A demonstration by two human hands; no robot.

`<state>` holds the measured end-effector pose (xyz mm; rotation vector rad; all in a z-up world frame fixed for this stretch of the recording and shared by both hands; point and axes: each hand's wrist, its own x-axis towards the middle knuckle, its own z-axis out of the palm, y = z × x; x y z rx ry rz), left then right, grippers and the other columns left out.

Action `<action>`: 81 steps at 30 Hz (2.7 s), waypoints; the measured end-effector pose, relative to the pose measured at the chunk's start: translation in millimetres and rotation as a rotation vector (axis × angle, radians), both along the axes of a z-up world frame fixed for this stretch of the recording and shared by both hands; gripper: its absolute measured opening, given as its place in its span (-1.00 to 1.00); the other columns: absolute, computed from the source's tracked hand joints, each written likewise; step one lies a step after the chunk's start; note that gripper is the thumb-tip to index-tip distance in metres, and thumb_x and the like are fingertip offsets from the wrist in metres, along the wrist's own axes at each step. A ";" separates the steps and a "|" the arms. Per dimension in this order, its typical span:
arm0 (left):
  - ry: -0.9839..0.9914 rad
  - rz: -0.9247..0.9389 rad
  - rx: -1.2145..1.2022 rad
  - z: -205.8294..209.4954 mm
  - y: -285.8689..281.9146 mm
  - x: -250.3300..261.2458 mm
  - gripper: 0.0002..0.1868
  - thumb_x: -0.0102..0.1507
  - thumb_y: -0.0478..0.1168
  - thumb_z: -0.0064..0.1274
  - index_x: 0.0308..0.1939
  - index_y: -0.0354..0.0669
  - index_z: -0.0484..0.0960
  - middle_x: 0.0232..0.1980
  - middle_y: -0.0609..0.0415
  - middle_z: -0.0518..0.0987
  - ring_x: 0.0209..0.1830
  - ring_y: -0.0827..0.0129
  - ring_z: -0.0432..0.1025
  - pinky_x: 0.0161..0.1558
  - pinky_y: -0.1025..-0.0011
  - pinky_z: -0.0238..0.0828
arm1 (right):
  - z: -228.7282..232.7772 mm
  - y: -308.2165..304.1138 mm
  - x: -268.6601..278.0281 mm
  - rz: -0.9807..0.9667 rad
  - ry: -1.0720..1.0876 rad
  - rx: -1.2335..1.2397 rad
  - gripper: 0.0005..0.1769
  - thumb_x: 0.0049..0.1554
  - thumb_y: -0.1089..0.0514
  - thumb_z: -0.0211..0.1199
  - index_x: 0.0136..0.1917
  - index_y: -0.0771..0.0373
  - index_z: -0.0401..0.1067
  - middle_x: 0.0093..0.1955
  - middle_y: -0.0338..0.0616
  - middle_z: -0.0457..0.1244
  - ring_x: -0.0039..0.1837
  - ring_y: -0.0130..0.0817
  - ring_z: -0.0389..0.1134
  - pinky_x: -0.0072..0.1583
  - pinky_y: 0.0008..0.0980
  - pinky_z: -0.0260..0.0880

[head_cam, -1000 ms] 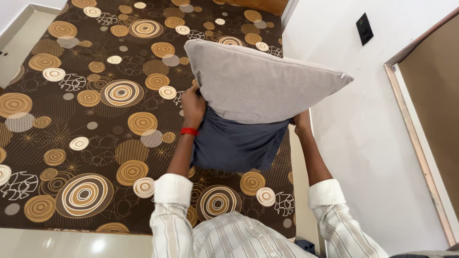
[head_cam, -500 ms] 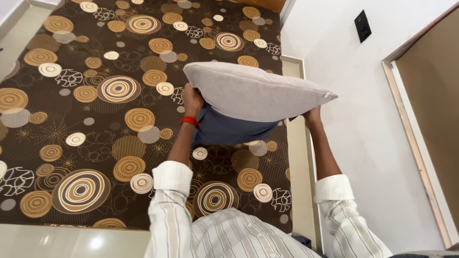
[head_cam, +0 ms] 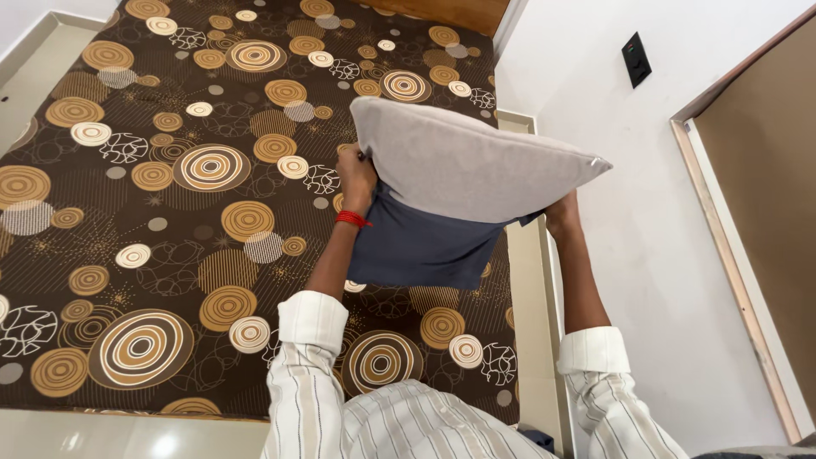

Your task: The person inserts a white pillow into a light gray pillowcase, then places that assembly into a blue pillowcase. They smooth and adjust the covers, then lift and place the finished pillow on the floor.

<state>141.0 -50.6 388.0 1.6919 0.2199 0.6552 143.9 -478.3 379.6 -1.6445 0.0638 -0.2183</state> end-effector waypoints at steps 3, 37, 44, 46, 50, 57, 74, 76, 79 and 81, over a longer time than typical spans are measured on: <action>0.025 0.028 0.180 -3.0 0.1 -0.4 -0.87 0.20 -0.51 -0.07 -0.29 -0.43 0.61 -0.30 -0.33 0.63 -0.31 -0.15 0.59 -0.21 0.09 0.46 | -21.4 3.4 1.4 -0.135 0.015 -0.754 -0.69 0.15 0.21 0.29 0.13 0.39 0.44 0.04 0.13 0.37 0.00 -0.04 0.42 -0.02 -0.14 0.46; 0.146 -0.078 -0.468 -87.0 -5.4 -5.2 -0.64 0.11 -0.52 0.00 0.00 -0.47 0.58 -0.05 -0.15 0.66 -0.09 0.22 0.55 -0.04 0.35 0.46 | -74.7 16.8 -18.1 -0.226 0.051 -0.866 -0.74 0.29 0.26 0.12 0.20 0.42 0.42 0.08 0.26 0.40 0.14 0.15 0.44 0.15 -0.01 0.44; 0.232 0.161 -0.411 -147.5 -43.5 -14.9 -0.66 0.18 -0.46 0.04 0.04 -0.44 0.57 0.00 -0.13 0.65 0.00 0.25 0.53 0.09 0.39 0.39 | -102.6 30.5 -24.2 -0.257 0.413 0.391 -0.59 0.34 0.22 -0.06 0.40 0.45 0.24 0.25 0.14 0.31 0.18 -0.06 0.38 0.08 -0.15 0.51; 0.219 0.187 -0.452 -143.8 -48.8 -20.9 -0.69 0.21 -0.42 0.02 0.05 -0.39 0.59 0.01 -0.10 0.68 -0.01 0.26 0.54 0.06 0.37 0.41 | -106.1 30.6 -28.4 -0.204 0.396 0.575 -0.55 0.37 0.18 -0.05 0.41 0.53 0.26 0.29 0.17 0.30 0.27 -0.09 0.36 0.18 -0.20 0.50; 0.311 0.127 -0.340 -132.0 -44.2 -25.4 -0.74 0.28 -0.41 0.00 0.04 -0.36 0.63 0.01 -0.10 0.70 -0.06 0.27 0.56 0.01 0.33 0.44 | -109.3 25.5 -35.6 -0.123 0.376 0.693 -0.54 0.36 0.18 -0.13 0.40 0.53 0.24 0.37 0.22 0.26 0.32 -0.06 0.35 0.32 -0.15 0.44; 0.258 -0.192 -0.796 -164.2 -18.0 -10.8 -0.66 0.15 -0.53 0.12 0.01 -0.52 0.66 0.04 -0.28 0.68 -0.05 0.14 0.58 -0.01 0.31 0.50 | -107.6 13.0 -49.6 -0.121 0.294 0.506 -0.54 0.31 0.28 -0.13 0.44 0.43 0.23 0.38 0.17 0.27 0.36 -0.06 0.34 0.35 -0.15 0.43; 0.368 -0.224 0.147 -17.7 -0.8 -94.9 -0.74 0.20 -0.42 -0.04 -0.04 -0.48 0.54 -0.16 -0.33 0.62 -0.22 -0.17 0.62 -0.24 0.02 0.62 | -113.0 13.8 -70.2 -0.325 0.196 0.058 -0.66 0.37 0.13 -0.05 0.28 0.33 0.38 0.13 -0.03 0.37 0.12 -0.22 0.44 0.07 -0.23 0.49; 0.302 -0.181 0.208 -21.2 0.3 -93.2 -0.76 0.20 -0.38 0.02 -0.09 -0.47 0.58 -0.17 -0.36 0.63 -0.21 -0.22 0.59 -0.20 -0.01 0.56 | -113.2 9.8 -65.6 -0.203 0.052 0.464 -0.61 0.41 -0.03 -0.03 0.26 0.32 0.34 0.17 -0.03 0.35 0.21 -0.30 0.42 0.18 -0.32 0.53; 0.166 -0.087 0.353 -24.8 -2.6 -80.9 -0.78 0.20 -0.33 0.11 -0.15 -0.48 0.64 -0.18 -0.40 0.63 -0.16 -0.30 0.54 -0.13 -0.07 0.45 | -103.6 -5.7 -60.2 -0.252 0.037 -0.007 -0.46 0.16 0.07 0.13 0.28 0.49 0.39 0.19 0.09 0.38 0.13 -0.17 0.44 0.02 -0.21 0.52; 0.115 0.025 0.257 -21.3 -5.1 -82.6 -0.77 0.21 -0.35 0.07 -0.11 -0.47 0.65 -0.21 -0.39 0.64 -0.18 -0.28 0.56 -0.10 -0.08 0.42 | -105.1 2.5 -56.3 -0.280 0.045 -0.091 -0.50 0.19 0.09 0.15 0.26 0.53 0.40 0.16 0.09 0.39 0.12 -0.22 0.42 0.02 -0.25 0.49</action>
